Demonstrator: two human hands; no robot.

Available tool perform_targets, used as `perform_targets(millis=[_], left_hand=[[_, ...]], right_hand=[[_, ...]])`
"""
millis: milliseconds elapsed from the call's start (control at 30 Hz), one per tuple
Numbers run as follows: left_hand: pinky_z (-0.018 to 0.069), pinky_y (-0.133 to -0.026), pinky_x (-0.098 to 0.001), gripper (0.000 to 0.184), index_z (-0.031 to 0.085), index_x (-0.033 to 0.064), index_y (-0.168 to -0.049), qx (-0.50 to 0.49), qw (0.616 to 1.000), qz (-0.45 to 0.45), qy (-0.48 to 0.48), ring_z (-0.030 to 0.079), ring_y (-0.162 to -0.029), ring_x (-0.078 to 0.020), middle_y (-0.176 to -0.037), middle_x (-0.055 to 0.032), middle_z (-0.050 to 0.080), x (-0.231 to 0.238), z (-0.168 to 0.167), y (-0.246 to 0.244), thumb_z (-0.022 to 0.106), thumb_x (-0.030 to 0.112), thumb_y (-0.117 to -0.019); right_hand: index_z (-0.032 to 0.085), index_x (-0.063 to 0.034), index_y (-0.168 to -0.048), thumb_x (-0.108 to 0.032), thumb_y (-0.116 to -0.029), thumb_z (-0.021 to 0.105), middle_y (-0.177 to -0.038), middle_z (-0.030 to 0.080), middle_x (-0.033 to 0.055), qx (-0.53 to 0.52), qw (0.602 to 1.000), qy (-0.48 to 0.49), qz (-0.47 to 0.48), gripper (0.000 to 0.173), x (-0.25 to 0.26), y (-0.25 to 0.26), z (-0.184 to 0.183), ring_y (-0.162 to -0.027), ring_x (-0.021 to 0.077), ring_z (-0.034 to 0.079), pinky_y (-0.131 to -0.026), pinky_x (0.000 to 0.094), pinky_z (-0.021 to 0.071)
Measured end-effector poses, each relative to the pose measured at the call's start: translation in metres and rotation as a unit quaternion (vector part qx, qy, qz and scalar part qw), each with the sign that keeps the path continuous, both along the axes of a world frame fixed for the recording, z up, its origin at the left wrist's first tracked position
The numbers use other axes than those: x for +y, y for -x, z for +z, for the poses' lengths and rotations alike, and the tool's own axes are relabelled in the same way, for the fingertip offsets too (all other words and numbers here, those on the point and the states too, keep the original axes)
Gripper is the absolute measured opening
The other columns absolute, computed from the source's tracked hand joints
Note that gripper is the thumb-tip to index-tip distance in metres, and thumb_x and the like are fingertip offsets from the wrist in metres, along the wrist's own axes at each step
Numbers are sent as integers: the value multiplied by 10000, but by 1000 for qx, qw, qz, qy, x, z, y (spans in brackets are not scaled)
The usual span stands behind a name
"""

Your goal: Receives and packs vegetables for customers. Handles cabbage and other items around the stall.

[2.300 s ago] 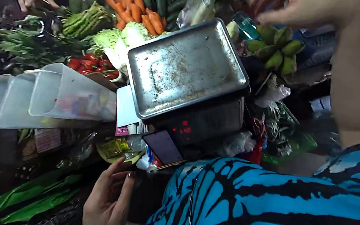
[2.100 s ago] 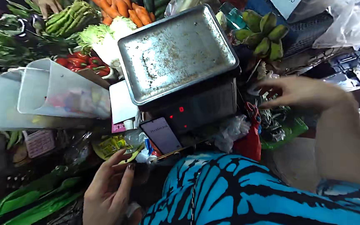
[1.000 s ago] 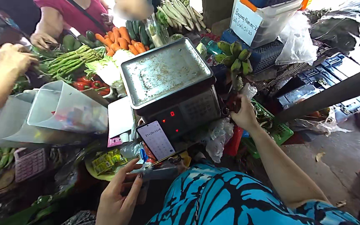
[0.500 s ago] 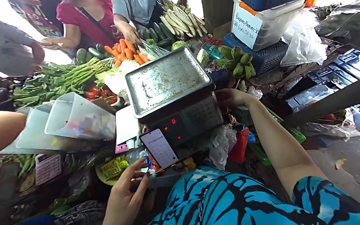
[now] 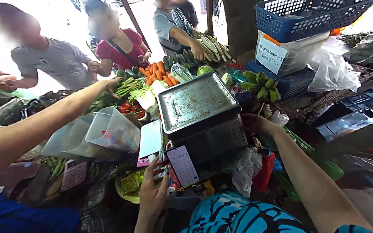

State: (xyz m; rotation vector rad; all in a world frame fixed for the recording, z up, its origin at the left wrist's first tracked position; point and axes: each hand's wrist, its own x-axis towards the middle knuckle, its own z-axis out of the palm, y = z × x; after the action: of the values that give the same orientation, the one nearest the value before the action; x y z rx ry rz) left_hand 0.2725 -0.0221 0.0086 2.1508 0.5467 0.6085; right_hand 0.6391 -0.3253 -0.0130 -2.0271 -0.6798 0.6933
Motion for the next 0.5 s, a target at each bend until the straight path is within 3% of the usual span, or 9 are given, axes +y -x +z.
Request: perform_targets(millis=[133, 233, 300, 367, 500], left_hand=[[590, -808, -340, 617, 422, -15, -1496, -45, 994, 77, 70, 662, -1089, -203, -1349, -208, 589, 4, -27, -8, 573, 206, -940], [581, -812, -344, 538, 386, -49, -1489, -70, 981, 104, 150, 655, -1049, -181, -1318, -202, 581, 3, -51, -10, 493, 167, -1007], [560, -694, -233, 450, 397, -61, -1447, -94, 971, 120, 185, 640, -816, -59, -1091, -86, 602, -1, -64, -13, 411, 151, -1051], [497, -548, -148, 356, 408, -36, -1386, -127, 954, 133, 237, 551, -598, 24, -847, 50, 556, -10, -73, -17, 326, 107, -1071], [431, -493, -125, 323, 435, 2, -1328, -142, 947, 160, 240, 470, -512, 58, -688, 132, 502, -24, -79, -28, 266, 73, -1062]], right_hand=[[537, -61, -1438, -204, -952, 705, -1350, 631, 172, -40, 995, -50, -72, 534, -8, 11, -10, -1178, 227, 659, -1026, 395, 533], [545, -38, -1423, -264, -1006, 643, -1333, 641, 179, -97, 988, -29, -114, 484, -10, 4, 0, -1150, 275, 668, -1015, 454, 527], [545, -36, -1426, -224, -1015, 636, -1308, 655, 183, -141, 980, -25, -138, 462, -4, -11, 11, -1143, 305, 669, -1006, 495, 522], [532, -35, -1442, -173, -1007, 642, -1336, 636, 204, -177, 974, -27, -139, 469, 11, -37, 20, -1187, 342, 649, -1037, 532, 501], [481, 19, -1463, -192, -995, 664, -1329, 631, 246, -144, 977, -33, -156, 545, 68, -119, 23, -1204, 394, 632, -1042, 556, 484]])
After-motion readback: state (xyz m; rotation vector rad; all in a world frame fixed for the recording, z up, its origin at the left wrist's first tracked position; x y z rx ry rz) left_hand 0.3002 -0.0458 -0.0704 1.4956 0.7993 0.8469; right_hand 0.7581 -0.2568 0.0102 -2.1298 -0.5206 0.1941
